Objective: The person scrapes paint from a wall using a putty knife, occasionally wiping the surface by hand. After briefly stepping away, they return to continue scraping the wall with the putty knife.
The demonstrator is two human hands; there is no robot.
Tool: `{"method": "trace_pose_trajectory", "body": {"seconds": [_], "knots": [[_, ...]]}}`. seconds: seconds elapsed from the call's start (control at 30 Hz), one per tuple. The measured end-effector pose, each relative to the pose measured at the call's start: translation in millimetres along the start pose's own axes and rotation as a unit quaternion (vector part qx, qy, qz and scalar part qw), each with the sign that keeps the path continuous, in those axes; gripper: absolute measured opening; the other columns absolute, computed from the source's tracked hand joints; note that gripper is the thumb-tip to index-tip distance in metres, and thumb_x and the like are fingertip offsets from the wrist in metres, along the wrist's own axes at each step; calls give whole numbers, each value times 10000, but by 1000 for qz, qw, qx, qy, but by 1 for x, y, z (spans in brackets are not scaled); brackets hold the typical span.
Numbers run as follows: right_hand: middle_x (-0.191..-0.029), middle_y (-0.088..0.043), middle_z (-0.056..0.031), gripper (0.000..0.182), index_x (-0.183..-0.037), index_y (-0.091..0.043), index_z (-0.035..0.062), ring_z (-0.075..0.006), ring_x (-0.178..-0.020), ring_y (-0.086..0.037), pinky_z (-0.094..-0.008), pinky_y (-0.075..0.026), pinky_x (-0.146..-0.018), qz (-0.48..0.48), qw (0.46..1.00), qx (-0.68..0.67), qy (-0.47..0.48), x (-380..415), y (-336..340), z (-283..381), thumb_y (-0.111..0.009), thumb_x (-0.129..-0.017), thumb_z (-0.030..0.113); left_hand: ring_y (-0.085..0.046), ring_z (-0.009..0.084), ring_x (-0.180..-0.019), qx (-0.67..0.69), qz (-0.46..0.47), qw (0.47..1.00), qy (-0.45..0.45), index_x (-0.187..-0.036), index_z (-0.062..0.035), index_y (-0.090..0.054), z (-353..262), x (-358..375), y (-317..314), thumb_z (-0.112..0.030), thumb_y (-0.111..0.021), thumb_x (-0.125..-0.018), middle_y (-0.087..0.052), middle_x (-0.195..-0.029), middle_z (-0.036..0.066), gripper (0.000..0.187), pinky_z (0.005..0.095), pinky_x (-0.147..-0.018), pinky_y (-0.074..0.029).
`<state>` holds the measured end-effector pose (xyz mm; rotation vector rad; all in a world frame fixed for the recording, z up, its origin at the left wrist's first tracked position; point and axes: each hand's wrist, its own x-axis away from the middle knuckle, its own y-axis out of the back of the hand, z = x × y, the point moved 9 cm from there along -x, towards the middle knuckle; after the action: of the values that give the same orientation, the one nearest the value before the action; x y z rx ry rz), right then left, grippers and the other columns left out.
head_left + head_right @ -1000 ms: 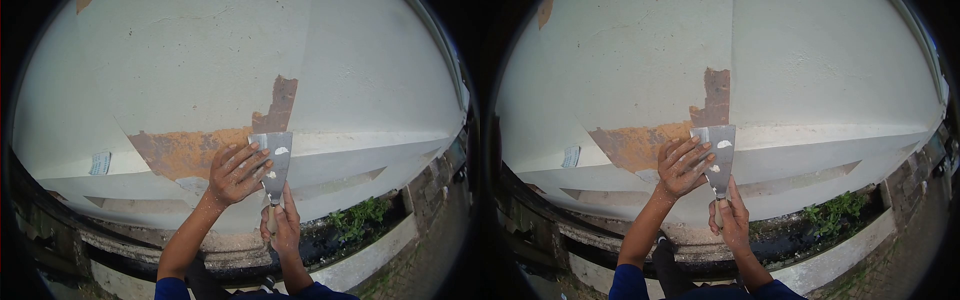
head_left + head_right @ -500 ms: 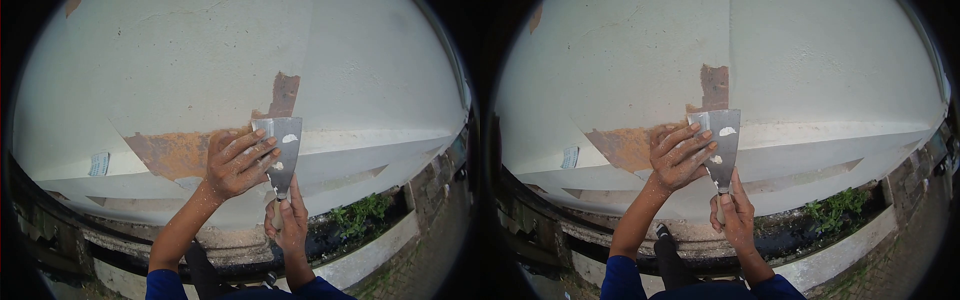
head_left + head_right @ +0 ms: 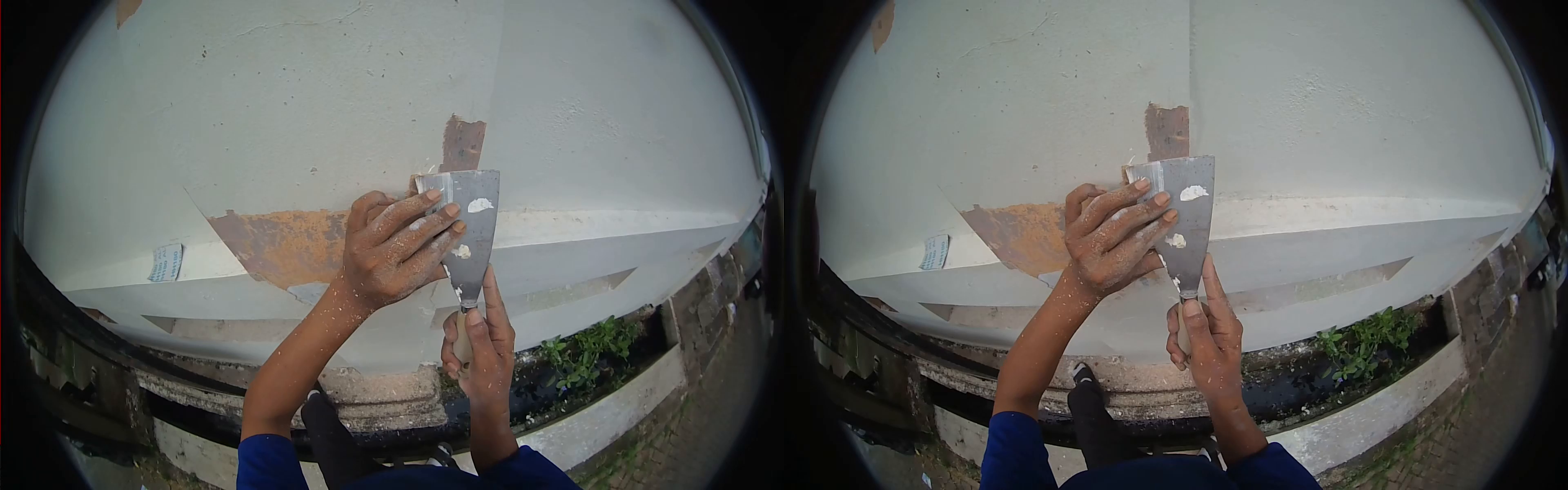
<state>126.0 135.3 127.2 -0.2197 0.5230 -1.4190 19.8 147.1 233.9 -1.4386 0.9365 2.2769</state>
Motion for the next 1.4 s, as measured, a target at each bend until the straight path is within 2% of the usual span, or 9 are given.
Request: {"method": "trace_pose_trajectory", "body": {"seconds": [0.17, 0.3, 0.7, 0.8, 0.9, 1.0, 1.1, 1.23, 1.4], "knots": [[-714, -507, -38, 550, -1490, -177, 54, -47, -460, -440, -187, -361, -388, -10, 1000, -9, 3, 7, 3, -12, -405, -1005, 180, -607, 175, -1054, 18, 28, 999, -1, -930, -177, -727, -11, 22, -16, -444, -680, -703, -685, -1089, -43, 354, 375, -828, -407], [-714, -509, -41, 550, -1489, -178, 54, -48, -456, -439, -187, -353, -379, 0, 999, 1, 32, -8, -9, 3, -405, -1005, 184, -602, 161, -1064, -8, -23, 1000, 4, -929, -193, -728, 5, -12, 5, -382, -739, -635, -692, -1066, -56, 350, 361, -877, -428], [-716, -514, -57, 568, -1489, -156, 50, -44, -422, -445, -182, -359, -347, -7, 1000, -7, 17, 17, 4, -8, -405, -997, 184, -617, 147, -1027, 30, -12, 999, 1, -928, -199, -734, -10, 8, -6, -433, -707, -672, -697, -1045, -52, 347, 334, -755, -447], [-722, -517, -42, 563, -1488, -182, 54, -54, -455, -431, -192, -356, -384, -6, 999, 28, 26, -3, 0, 1, -424, -1005, 213, -621, 139, -1021, -13, -24, 999, -34, -922, -209, -736, -3, -8, 1, -410, -740, -633, -703, -1022, -59, 352, 326, -754, -450], [-725, -518, -40, 561, -1487, -183, 53, -54, -453, -428, -191, -358, -388, 3, 1000, 2, 14, 2, 0, 3, -424, -1004, 207, -624, 135, -1012, -6, -14, 1000, 1, -923, -215, -736, -5, -9, 2, -407, -757, -607, -707, -1003, -63, 371, 323, -750, -450], [-722, -519, -35, 568, -1490, -171, 56, -54, -452, -428, -191, -362, -391, 2, 1000, -14, -4, 12, 4, -5, -424, -1004, 203, -627, 140, -1005, 17, 5, 1000, 15, -926, -215, -735, -9, 3, -4, -424, -751, -616, -707, -1003, -62, 374, 323, -745, -448], [-711, -517, -37, 576, -1491, -156, 51, -54, -452, -437, -193, -360, -388, 4, 1000, 17, 23, -1, -3, 7, -424, -1003, 195, -628, 136, -1005, -12, -23, 999, -36, -918, -214, -733, -1, -14, 4, -443, -744, -616, -705, -1016, -67, 380, 319, -752, -449], [-705, -521, -44, 584, -1492, -137, 43, -51, -458, -453, -193, -359, -385, 6, 1000, -12, 15, 8, -2, 4, -421, -1001, 183, -631, 131, -1014, -3, 3, 1000, 16, -887, -211, -728, -8, -9, 4, -454, -737, -614, -710, -998, -73, 366, 322, -746, -448], [-703, -521, -48, 586, -1493, -122, 42, -49, -456, -452, -192, -361, -378, 17, 998, -2, 53, -11, -10, 21, -411, -1002, 180, -632, 127, -1017, -33, -24, 999, -4, -907, -224, -727, 2, -26, 8, -441, -736, -624, -709, -1013, -74, 357, 322, -745, -452]]}}
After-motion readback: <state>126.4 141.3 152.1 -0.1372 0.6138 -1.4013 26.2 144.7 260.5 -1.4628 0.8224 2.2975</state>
